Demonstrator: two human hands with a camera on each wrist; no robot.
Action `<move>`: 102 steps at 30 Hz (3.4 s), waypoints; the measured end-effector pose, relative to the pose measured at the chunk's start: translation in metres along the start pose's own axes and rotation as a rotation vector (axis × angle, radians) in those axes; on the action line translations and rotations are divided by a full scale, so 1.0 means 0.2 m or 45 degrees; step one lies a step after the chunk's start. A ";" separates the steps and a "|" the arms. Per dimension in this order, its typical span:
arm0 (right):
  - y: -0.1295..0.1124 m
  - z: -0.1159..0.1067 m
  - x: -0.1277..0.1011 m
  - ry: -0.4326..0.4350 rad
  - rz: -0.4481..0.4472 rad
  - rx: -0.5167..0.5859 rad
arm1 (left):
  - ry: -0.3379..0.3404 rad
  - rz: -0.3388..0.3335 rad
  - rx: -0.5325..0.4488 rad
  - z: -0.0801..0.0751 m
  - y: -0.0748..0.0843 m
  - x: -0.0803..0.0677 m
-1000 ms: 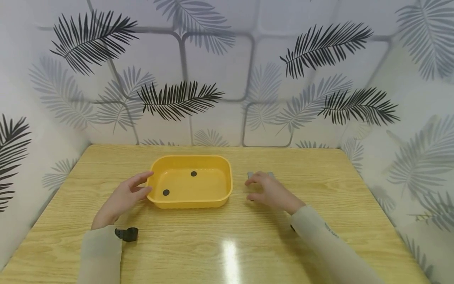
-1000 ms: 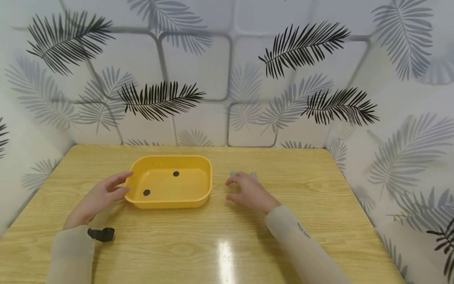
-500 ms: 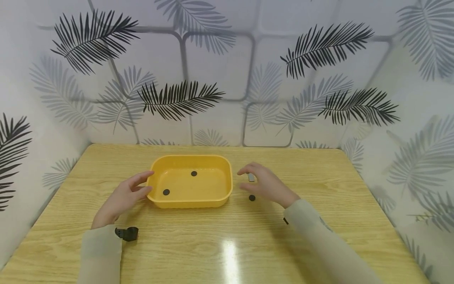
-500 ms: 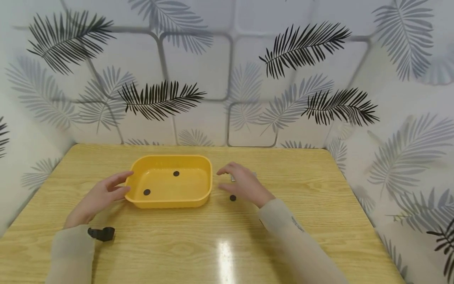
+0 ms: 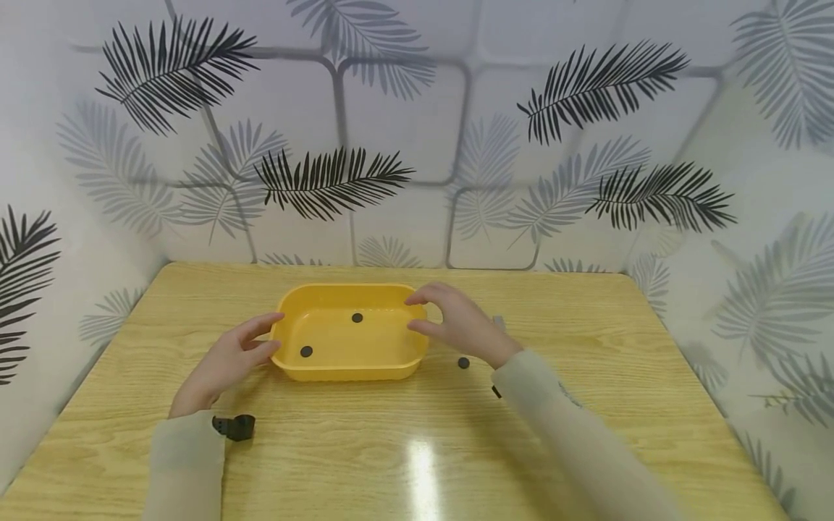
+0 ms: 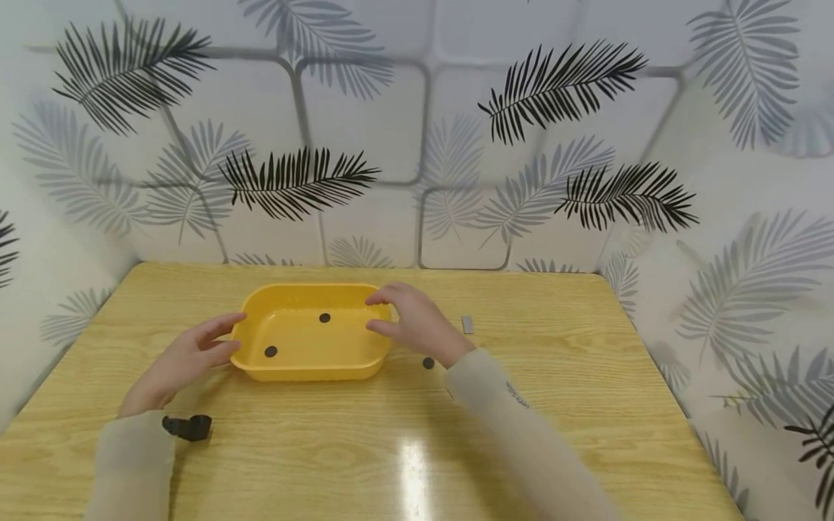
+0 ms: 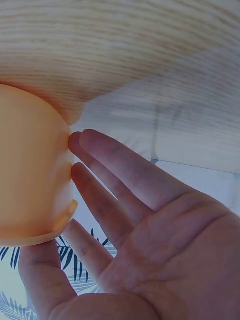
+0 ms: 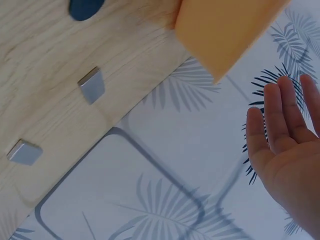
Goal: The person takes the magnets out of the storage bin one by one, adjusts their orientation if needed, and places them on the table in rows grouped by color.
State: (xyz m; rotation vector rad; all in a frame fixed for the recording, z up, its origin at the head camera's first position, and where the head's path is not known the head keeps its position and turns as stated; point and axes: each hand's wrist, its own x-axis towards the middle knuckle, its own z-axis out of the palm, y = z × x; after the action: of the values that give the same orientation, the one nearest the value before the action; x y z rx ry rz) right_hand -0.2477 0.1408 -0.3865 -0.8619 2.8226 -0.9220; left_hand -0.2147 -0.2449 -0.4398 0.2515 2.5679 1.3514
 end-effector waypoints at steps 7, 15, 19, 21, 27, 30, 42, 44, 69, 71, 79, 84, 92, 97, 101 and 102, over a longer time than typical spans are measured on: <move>-0.10 0.03 0.08 -0.029 0.012 0.025 | -0.003 0.035 -0.031 0.01 -0.01 0.00; -0.19 0.08 0.19 -0.017 -0.030 0.132 | 0.002 0.023 -0.031 0.00 -0.01 0.00; -0.24 0.12 0.23 -0.045 -0.019 0.211 | -0.001 0.022 -0.036 0.00 -0.01 0.00; -0.26 0.15 0.24 -0.072 -0.003 0.233 | -0.003 0.025 -0.044 0.00 -0.01 0.00; -0.30 0.22 0.29 -0.104 0.030 0.249 | -0.009 0.024 -0.056 0.00 -0.01 0.00; -0.32 0.26 0.32 -0.101 0.064 0.275 | -0.008 0.022 -0.049 -0.01 0.00 0.00; -0.35 0.49 0.44 -0.171 0.161 0.414 | -0.011 0.021 -0.048 0.00 -0.01 0.00; -0.34 0.51 0.45 -0.189 0.180 0.400 | -0.009 0.020 -0.049 0.00 -0.01 0.00; -0.34 0.69 0.54 -0.402 -0.005 -0.186 | -0.007 0.018 -0.083 0.00 -0.03 -0.01; -0.34 0.69 0.54 -0.397 0.003 -0.199 | -0.010 0.021 -0.092 0.00 -0.03 -0.01; -0.34 0.70 0.55 -0.401 0.083 -0.220 | -0.006 0.036 -0.098 -0.01 -0.03 0.00; -0.34 0.69 0.54 -0.398 0.077 -0.279 | -0.009 0.037 -0.083 -0.01 -0.03 0.00; -0.35 0.66 0.52 -0.342 0.149 -0.214 | -0.008 0.018 -0.060 -0.01 -0.01 0.00; -0.34 0.64 0.51 -0.312 0.184 -0.150 | -0.008 0.018 -0.049 0.00 -0.02 0.00; -0.32 0.61 0.50 -0.306 0.211 -0.059 | -0.005 0.029 -0.058 0.00 -0.01 0.00; -0.32 0.60 0.50 -0.306 0.210 -0.050 | -0.005 0.029 -0.058 0.00 -0.01 0.00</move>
State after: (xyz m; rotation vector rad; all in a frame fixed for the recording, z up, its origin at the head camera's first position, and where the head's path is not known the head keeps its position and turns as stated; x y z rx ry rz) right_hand -0.2755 -0.0178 -0.4375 -0.6796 2.6637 -0.6933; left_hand -0.2144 -0.2464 -0.4419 0.2763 2.5352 1.4142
